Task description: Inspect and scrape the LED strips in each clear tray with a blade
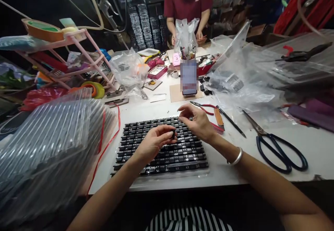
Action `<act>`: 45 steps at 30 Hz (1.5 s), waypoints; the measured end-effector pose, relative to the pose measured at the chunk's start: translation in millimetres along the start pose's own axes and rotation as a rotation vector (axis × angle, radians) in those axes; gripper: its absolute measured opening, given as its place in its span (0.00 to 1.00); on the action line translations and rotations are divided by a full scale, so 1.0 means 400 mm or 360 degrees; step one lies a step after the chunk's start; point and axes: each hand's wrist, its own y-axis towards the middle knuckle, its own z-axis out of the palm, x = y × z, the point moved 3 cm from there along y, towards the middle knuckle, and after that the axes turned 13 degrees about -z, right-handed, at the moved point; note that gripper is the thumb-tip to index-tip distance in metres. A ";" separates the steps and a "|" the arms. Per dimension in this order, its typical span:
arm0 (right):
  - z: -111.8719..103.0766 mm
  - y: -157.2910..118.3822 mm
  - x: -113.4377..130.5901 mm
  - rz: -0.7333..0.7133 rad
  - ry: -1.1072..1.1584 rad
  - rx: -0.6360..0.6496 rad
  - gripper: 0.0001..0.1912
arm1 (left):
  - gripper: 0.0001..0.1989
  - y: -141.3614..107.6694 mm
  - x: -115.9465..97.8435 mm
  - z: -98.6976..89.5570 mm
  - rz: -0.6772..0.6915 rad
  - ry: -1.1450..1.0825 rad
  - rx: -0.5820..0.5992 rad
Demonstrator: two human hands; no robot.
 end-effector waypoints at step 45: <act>0.057 -0.079 0.037 0.0367 0.0204 0.0299 0.08 | 0.06 -0.024 0.020 0.009 0.0356 0.0665 -0.0449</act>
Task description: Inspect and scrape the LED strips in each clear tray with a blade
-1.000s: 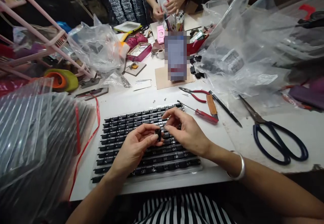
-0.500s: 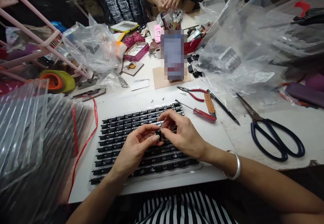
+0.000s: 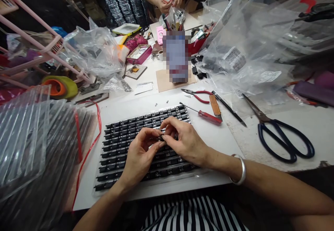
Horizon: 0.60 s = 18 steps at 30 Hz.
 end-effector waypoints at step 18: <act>-0.005 0.011 -0.016 0.0501 0.0480 0.0224 0.08 | 0.13 0.015 0.010 -0.002 -0.0554 -0.0663 0.0448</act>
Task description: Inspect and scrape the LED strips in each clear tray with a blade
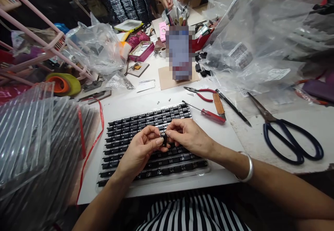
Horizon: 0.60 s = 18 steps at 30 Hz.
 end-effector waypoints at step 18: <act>0.008 -0.008 -0.007 0.0085 0.0151 0.0053 0.12 | 0.07 -0.007 -0.010 0.007 0.0318 0.0401 -0.0215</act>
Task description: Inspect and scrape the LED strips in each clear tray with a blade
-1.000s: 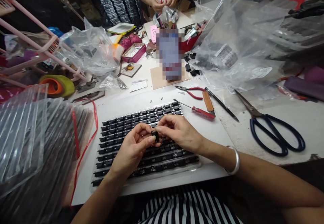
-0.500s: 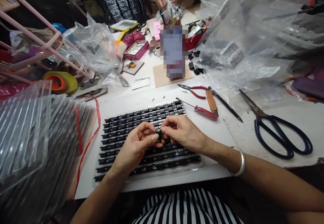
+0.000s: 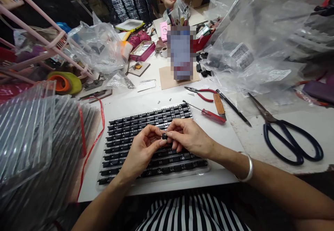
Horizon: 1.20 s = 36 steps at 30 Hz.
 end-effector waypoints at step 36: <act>-0.016 0.028 0.051 -0.1030 -0.1319 -0.0189 0.07 | 0.05 -0.014 -0.012 -0.011 0.0372 0.0119 -0.0176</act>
